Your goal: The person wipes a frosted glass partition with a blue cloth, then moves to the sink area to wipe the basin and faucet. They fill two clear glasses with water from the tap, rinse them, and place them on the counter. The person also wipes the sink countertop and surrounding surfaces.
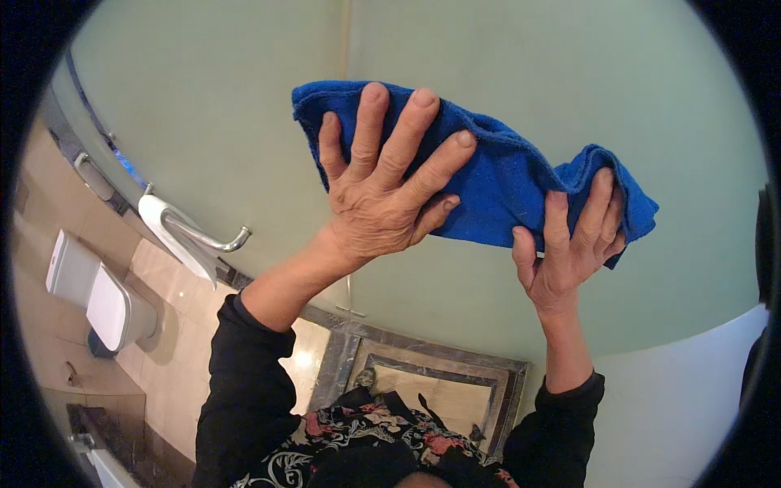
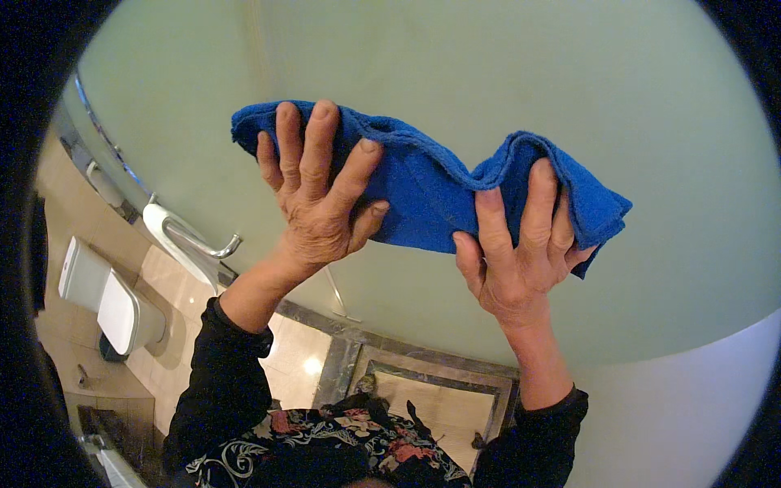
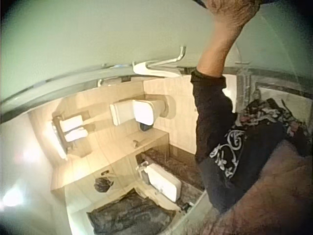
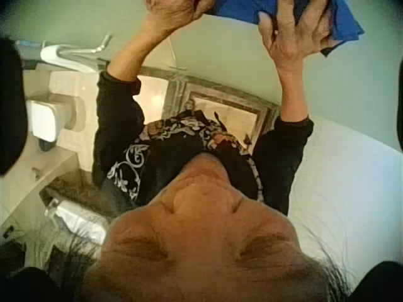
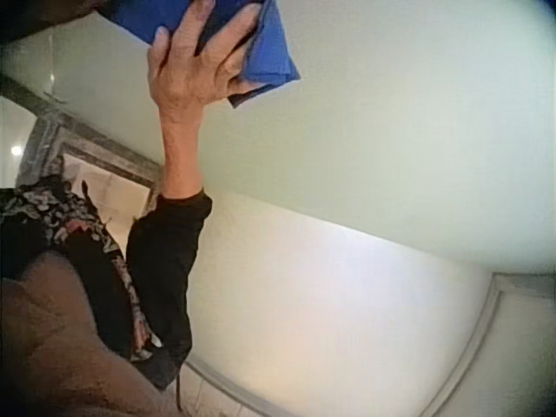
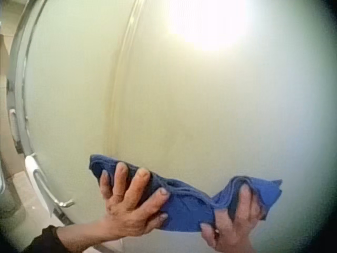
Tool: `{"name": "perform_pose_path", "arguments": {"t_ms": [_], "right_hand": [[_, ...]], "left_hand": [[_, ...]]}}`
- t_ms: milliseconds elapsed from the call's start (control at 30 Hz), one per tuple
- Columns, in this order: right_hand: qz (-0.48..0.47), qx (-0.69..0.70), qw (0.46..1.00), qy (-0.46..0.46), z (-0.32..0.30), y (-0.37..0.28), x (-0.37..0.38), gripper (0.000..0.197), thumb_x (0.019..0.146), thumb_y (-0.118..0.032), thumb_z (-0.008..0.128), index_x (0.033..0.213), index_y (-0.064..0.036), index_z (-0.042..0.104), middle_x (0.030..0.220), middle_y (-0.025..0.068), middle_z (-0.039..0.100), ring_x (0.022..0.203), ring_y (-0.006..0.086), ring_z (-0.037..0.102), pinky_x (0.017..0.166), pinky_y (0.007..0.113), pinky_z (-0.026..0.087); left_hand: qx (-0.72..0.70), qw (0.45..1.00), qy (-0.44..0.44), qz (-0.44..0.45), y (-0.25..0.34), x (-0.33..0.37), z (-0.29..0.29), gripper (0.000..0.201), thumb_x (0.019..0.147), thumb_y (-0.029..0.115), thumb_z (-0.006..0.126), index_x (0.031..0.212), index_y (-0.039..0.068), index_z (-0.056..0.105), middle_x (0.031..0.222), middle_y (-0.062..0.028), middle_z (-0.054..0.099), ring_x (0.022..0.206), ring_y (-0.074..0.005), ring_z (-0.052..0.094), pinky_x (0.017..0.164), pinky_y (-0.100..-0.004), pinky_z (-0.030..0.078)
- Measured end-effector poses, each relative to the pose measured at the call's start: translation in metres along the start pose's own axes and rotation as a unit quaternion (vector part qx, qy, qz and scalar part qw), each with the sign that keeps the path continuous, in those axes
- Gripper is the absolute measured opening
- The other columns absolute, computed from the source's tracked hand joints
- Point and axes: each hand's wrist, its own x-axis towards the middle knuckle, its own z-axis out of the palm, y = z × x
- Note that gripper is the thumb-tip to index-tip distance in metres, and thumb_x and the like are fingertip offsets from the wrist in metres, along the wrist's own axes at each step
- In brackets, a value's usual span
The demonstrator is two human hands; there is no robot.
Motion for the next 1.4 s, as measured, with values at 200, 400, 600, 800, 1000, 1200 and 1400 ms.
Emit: {"name": "perform_pose_path", "arguments": {"t_ms": [200,400,600,800,1000,1200,1400], "right_hand": [[0.04,0.036,0.999,-0.009,0.005,-0.006,-0.022,0.042,0.069,-0.025,0.07,0.11,-0.0206,0.064,0.125,0.0157,0.053,0.105,0.0278,0.053,0.102,0.055,0.016],[-0.052,0.079,0.995,-0.041,0.011,-0.008,-0.086,0.029,0.065,-0.016,0.069,0.094,-0.0176,0.066,0.125,0.0172,0.051,0.108,0.0309,0.052,0.101,0.057,0.018],[-0.008,0.099,0.994,-0.049,-0.009,0.032,-0.064,0.04,0.066,-0.03,0.07,0.104,-0.0161,0.066,0.121,0.0097,0.057,0.093,0.0225,0.059,0.096,0.059,0.021],[0.07,-0.001,0.991,0.113,-0.036,0.096,-0.016,0.042,0.076,-0.029,0.062,0.116,-0.0153,0.06,0.134,0.0212,0.042,0.122,0.0378,0.041,0.103,0.056,0.012],[0.069,0.037,0.997,0.028,-0.021,0.067,-0.124,0.04,0.071,-0.022,0.064,0.111,-0.019,0.062,0.128,0.018,0.049,0.116,0.0334,0.047,0.102,0.06,0.014],[0.076,0.042,0.996,-0.01,-0.035,0.082,-0.13,0.027,0.069,-0.023,0.066,0.095,-0.0171,0.066,0.124,0.0151,0.053,0.108,0.0287,0.053,0.102,0.062,0.014],[0.081,-0.075,0.975,0.193,-0.065,0.172,-0.026,0.042,0.078,-0.03,0.056,0.117,-0.0139,0.059,0.134,0.0177,0.044,0.121,0.0359,0.042,0.102,0.051,0.022]], "left_hand": [[-0.025,1.0,0.017,-0.007,0.008,-0.027,0.013,0.046,0.075,0.036,0.062,0.12,0.025,0.057,0.142,-0.0122,0.034,0.136,-0.0379,0.017,0.108,-0.0519,-0.003],[-0.031,0.999,-0.031,0.01,0.032,-0.102,0.031,0.045,0.073,0.033,0.066,0.115,0.021,0.057,0.143,-0.0149,0.032,0.136,-0.0409,0.014,0.107,-0.0546,-0.002],[0.002,1.0,-0.014,0.017,0.057,-0.036,0.035,0.042,0.081,0.048,0.054,0.111,0.02,0.061,0.137,-0.0148,0.04,0.133,-0.0414,0.02,0.107,-0.0545,-0.001],[-0.02,0.999,0.028,-0.011,0.107,0.059,0.032,0.047,0.078,0.04,0.058,0.12,0.02,0.057,0.14,-0.0131,0.037,0.134,-0.0375,0.023,0.108,-0.0514,0.0],[-0.006,0.991,-0.06,0.12,0.134,-0.047,0.066,0.035,0.071,0.038,0.065,0.1,0.019,0.058,0.138,-0.017,0.038,0.133,-0.0447,0.02,0.105,-0.0579,0.0],[-0.023,0.986,-0.066,0.151,0.146,-0.031,0.066,0.04,0.077,0.041,0.061,0.112,0.022,0.058,0.139,-0.0112,0.04,0.133,-0.0392,0.024,0.106,-0.056,0.001],[-0.036,0.995,0.027,0.088,0.174,0.119,0.051,0.057,0.07,0.031,0.067,0.124,0.022,0.053,0.14,-0.0082,0.037,0.132,-0.034,0.027,0.104,-0.0535,0.015]]}}
